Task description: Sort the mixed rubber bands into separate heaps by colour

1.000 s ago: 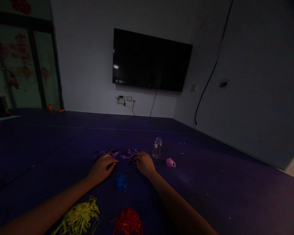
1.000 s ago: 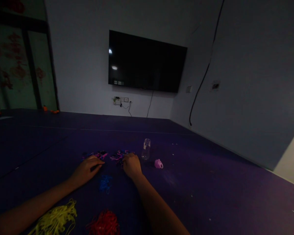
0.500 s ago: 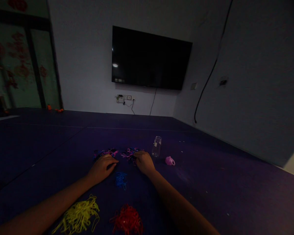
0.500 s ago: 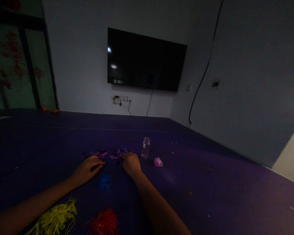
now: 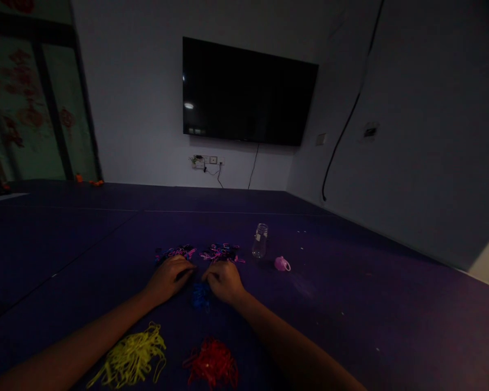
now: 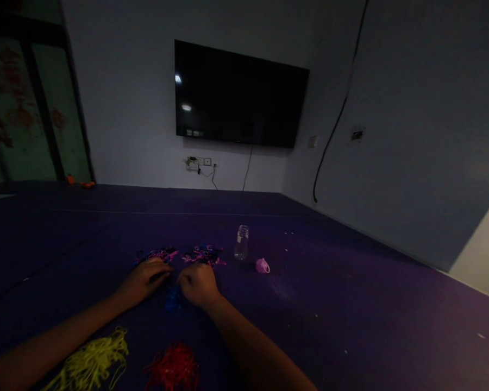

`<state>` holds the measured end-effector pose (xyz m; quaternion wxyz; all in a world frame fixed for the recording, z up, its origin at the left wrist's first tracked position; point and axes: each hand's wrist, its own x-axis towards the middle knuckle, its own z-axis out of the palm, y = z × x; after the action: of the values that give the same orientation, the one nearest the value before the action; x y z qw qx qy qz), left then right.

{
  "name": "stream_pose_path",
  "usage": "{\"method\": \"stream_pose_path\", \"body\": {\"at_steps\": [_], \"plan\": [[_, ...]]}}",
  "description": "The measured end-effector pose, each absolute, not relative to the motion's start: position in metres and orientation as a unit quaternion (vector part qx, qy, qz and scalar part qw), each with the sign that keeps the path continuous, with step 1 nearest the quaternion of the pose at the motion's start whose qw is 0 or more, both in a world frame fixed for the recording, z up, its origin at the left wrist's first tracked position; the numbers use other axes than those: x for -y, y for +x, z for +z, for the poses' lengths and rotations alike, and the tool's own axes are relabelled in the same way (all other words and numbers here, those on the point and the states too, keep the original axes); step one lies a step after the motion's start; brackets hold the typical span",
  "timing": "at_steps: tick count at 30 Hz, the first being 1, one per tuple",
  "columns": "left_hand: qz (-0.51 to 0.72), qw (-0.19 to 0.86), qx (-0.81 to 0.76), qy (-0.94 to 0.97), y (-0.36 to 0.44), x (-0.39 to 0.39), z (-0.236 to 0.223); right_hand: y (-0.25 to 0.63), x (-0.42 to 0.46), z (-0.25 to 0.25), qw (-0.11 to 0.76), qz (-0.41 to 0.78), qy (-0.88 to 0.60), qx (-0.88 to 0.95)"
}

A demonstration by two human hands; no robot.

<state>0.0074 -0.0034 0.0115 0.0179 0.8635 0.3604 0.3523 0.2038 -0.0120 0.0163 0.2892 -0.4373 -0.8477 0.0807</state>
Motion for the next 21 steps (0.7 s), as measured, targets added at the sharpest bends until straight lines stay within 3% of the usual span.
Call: {"method": "stream_pose_path", "body": {"at_steps": [7,21], "plan": [[0.346,0.0,-0.367,0.863,0.01,0.003,0.012,0.232,-0.006,0.02,0.314,0.028,-0.592,0.742],[0.348,-0.001,-0.362,0.865,0.01,0.003,0.01,0.234,-0.016,0.014,0.233,-0.016,-0.59,0.773]]}}
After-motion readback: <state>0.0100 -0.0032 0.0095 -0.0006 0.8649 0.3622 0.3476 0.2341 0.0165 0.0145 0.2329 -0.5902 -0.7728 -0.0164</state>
